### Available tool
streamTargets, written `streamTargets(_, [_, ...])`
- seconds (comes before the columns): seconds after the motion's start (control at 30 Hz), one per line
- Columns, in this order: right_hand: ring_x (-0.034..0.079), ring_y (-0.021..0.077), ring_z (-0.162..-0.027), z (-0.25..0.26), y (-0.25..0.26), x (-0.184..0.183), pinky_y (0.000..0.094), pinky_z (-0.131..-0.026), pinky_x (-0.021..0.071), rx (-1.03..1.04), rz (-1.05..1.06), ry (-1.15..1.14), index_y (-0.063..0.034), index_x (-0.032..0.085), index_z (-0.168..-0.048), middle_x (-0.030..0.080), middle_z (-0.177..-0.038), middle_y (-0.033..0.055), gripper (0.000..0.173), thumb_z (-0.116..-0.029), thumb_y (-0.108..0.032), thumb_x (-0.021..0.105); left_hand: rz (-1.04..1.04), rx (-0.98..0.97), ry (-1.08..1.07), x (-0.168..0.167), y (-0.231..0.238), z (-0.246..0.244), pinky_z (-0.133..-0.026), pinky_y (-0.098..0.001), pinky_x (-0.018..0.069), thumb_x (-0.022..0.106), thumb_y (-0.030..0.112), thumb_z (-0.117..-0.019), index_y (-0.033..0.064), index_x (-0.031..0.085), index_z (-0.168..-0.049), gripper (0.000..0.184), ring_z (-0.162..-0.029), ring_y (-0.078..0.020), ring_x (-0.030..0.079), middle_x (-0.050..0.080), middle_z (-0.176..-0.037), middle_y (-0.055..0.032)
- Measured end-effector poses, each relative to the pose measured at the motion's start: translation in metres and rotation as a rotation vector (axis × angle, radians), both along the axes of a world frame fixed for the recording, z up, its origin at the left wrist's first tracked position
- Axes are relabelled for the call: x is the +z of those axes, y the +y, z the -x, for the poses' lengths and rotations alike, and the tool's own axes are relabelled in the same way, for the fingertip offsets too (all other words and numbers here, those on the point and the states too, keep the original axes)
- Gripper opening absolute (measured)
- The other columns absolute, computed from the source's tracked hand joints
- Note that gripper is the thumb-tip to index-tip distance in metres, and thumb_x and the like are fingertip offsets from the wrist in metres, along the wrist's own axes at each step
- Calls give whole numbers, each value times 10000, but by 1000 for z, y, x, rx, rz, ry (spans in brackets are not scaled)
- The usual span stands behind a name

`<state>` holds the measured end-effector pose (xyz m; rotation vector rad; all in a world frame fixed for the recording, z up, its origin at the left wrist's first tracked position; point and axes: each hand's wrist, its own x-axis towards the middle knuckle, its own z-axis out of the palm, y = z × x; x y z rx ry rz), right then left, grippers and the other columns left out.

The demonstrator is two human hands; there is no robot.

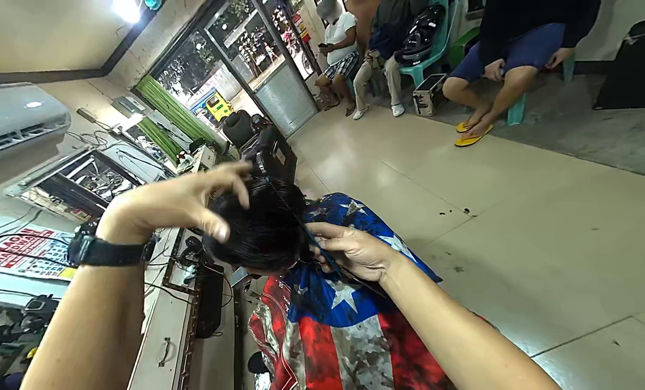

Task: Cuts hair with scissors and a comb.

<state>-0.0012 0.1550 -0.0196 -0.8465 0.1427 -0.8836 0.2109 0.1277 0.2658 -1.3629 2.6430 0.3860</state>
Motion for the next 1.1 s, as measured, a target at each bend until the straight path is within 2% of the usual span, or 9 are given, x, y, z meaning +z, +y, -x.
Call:
streamTargets(0.1, [613,84,-788,7,-1,1,223,-685,528,-56,21,54,-175,600,-1373,649,-965,20,351,-1050,-105,482,23,-88,-201,-36,0,-4,-1182,-658,265,767,779,-602,397,757,-988,543,-1548,-342,217,378,-1627,-40])
streamTargets(0.2, [616,70,-807,11,-1,4,200,-697,519,-136,78,114,-156,628,-1353,666,-1008,26,339,-1045,-98,496,153,-262,-246,-66,-14,13,-1168,-749,154,800,615,-743,304,787,-883,341,-1444,-388,402,678,-1245,-102])
streamTargets(0.3, [618,75,-850,18,-4,3,220,-747,530,-288,130,123,-127,628,-1359,665,-1053,26,351,-1040,-87,488,195,-395,-289,-74,-28,19,-1183,-541,343,684,423,-953,283,805,-1010,194,-1145,-134,656,758,-989,95])
streamTargets(0.4, [646,117,-929,15,-20,1,301,-819,544,-595,106,267,-152,599,-1389,681,-1120,48,351,-1067,-99,468,185,-451,-272,-74,-26,24,-999,-372,505,581,350,-1026,238,807,-1020,252,-964,-64,683,752,-902,97])
streamTargets(0.67, [684,240,-1085,-24,-42,16,479,-952,545,-982,460,681,-134,632,-1373,697,-1236,113,374,-1052,-58,455,156,-339,-378,-55,-14,51,-722,-359,518,442,480,-1068,199,751,-843,475,-751,-84,627,650,-735,57])
streamTargets(0.83, [652,194,-1143,-38,-16,10,422,-1004,522,-921,509,569,-126,663,-1345,694,-1226,89,356,-1044,-81,479,156,-339,-421,-50,-23,70,-778,-409,502,422,520,-1066,158,678,-693,579,-787,-142,628,618,-696,16])
streamTargets(0.93, [641,101,-1168,-33,0,14,333,-1029,510,-570,321,450,-141,645,-1370,686,-1283,43,348,-1065,-143,478,76,-198,-515,-48,-31,83,-646,-417,466,457,542,-1052,147,679,-694,578,-670,-153,583,577,-654,-1])
streamTargets(1.03, [633,94,-898,-22,-2,21,247,-784,524,-218,83,215,-116,645,-1321,684,-1058,45,309,-1051,-102,497,-37,-46,-389,-44,-33,84,-638,-405,479,551,531,-1017,167,766,-858,452,-674,-110,600,648,-713,27])
streamTargets(1.1, [607,91,-781,-17,-9,19,219,-662,511,-65,40,102,-143,638,-1329,663,-978,39,308,-1052,-121,505,-55,-96,-163,-26,-30,69,-951,-369,552,601,449,-1001,236,770,-1175,323,-1079,-42,662,730,-1160,83])
